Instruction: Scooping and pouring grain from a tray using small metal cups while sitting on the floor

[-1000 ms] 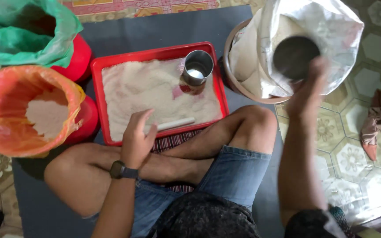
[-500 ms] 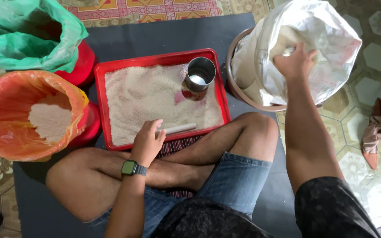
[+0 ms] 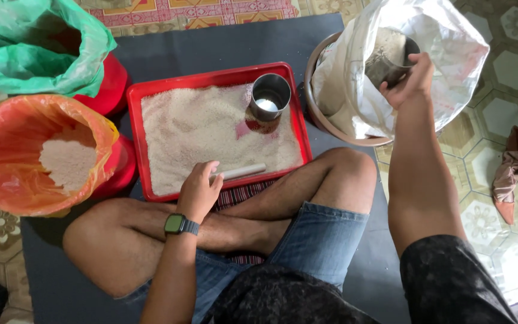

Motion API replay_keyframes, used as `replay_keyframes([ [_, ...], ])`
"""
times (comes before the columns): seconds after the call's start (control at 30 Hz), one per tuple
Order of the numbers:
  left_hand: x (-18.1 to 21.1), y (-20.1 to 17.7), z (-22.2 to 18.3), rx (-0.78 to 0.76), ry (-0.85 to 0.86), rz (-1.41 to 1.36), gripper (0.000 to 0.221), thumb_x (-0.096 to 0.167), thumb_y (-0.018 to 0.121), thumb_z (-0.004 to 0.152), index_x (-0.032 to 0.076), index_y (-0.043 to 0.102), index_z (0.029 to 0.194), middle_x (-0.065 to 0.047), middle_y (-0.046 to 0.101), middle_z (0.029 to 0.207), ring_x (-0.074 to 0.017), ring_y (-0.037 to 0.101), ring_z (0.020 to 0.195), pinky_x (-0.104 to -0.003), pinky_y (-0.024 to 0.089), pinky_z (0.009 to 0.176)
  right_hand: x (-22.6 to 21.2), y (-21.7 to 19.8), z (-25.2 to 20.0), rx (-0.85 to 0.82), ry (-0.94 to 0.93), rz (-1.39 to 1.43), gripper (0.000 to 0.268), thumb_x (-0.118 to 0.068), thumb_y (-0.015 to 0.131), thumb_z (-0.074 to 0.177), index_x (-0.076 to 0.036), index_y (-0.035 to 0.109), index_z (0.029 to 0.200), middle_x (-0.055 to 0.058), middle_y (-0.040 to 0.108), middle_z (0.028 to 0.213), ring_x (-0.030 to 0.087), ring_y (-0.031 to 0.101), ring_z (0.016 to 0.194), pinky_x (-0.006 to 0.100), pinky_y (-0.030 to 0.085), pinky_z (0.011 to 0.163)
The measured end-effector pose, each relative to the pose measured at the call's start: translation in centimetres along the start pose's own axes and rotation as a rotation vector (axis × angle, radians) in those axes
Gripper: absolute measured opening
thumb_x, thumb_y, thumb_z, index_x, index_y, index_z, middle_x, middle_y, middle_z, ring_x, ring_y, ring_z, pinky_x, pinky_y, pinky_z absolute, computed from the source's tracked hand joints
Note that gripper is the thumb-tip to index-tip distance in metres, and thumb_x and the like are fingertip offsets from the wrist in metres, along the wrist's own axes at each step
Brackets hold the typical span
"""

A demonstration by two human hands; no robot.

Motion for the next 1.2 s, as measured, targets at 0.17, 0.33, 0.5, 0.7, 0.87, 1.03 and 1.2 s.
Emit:
replay_keyframes([
  [0.17,0.3,-0.2,0.0,-0.042,-0.072,-0.006,0.035,0.020,0.065,0.096,0.007,0.063,0.128,-0.010,0.068,0.117,-0.0257,0.071,0.087,-0.038,0.059,0.078,0.5,-1.8,1.7,0.140,-0.042,-0.093,0.066,-0.038,0.057,0.069,-0.008,0.058,0.128,0.019,0.062,0.131,0.028,0.056,0.105,0.035,0.046,0.072],
  [0.33,0.2,0.0,0.0,-0.056,-0.064,0.008,0.035,0.020,0.065,0.096,0.007,0.063,0.128,-0.010,0.068,0.118,-0.0246,0.070,0.087,-0.037,0.058,0.077,-0.8,-1.7,0.2,0.127,-0.079,0.071,0.071,-0.044,0.050,0.069,-0.006,0.062,0.127,0.016,0.060,0.131,0.026,0.050,0.100,0.034,0.041,0.068],
  [0.5,-0.3,0.6,0.1,-0.051,-0.066,-0.014,0.037,0.021,0.064,0.095,0.006,0.063,0.128,-0.012,0.068,0.121,-0.0279,0.069,0.098,-0.039,0.057,0.083,-4.2,0.8,-3.7,0.120,-0.153,0.096,0.049,-0.038,0.052,0.070,-0.008,0.058,0.108,0.010,0.065,0.102,0.020,0.051,0.083,0.029,0.035,0.058],
  [0.7,-0.8,1.2,0.1,-0.084,-0.129,-0.016,0.039,0.026,0.063,0.094,0.005,0.064,0.127,-0.013,0.068,0.118,-0.0310,0.068,0.101,-0.042,0.055,0.086,-6.0,7.5,-13.2,-0.120,-0.250,0.021,0.049,-0.034,0.055,0.069,-0.001,0.064,0.104,0.016,0.060,0.099,0.020,0.043,0.076,0.029,0.032,0.060],
  [0.87,-1.6,2.2,0.0,-0.075,-0.125,0.007,0.038,0.027,0.063,0.093,0.006,0.065,0.124,-0.014,0.068,0.117,-0.0337,0.066,0.099,-0.043,0.054,0.085,-3.3,11.7,-15.8,-0.319,-0.205,0.023,0.069,-0.034,0.053,0.073,0.012,0.057,0.124,0.023,0.058,0.103,0.023,0.049,0.075,0.029,0.035,0.054],
  [1.03,-1.8,2.5,0.0,-0.090,-0.142,0.025,0.036,0.028,0.064,0.093,0.006,0.065,0.122,-0.016,0.067,0.113,-0.0360,0.066,0.096,-0.045,0.054,0.083,4.9,14.0,-12.6,-0.462,-0.092,-0.342,0.054,-0.032,0.048,0.082,0.000,0.058,0.125,0.017,0.062,0.113,0.026,0.064,0.093,0.032,0.051,0.069],
  [1.2,-1.2,1.8,0.0,-0.148,-0.179,0.037,0.036,0.026,0.063,0.095,0.005,0.065,0.125,-0.013,0.067,0.114,-0.0298,0.068,0.090,-0.041,0.056,0.082,13.3,17.5,-14.1,-0.388,-0.570,-1.068,0.063,-0.016,0.070,0.087,-0.012,0.044,0.144,0.017,0.055,0.120,0.028,0.066,0.094,0.042,0.060,0.081],
])
Point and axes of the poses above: each hand's wrist, its own z-axis towards the middle knuckle, its own y-axis out of the palm, x = y × z, the point moved 2 cm from there along z, towards the middle knuckle
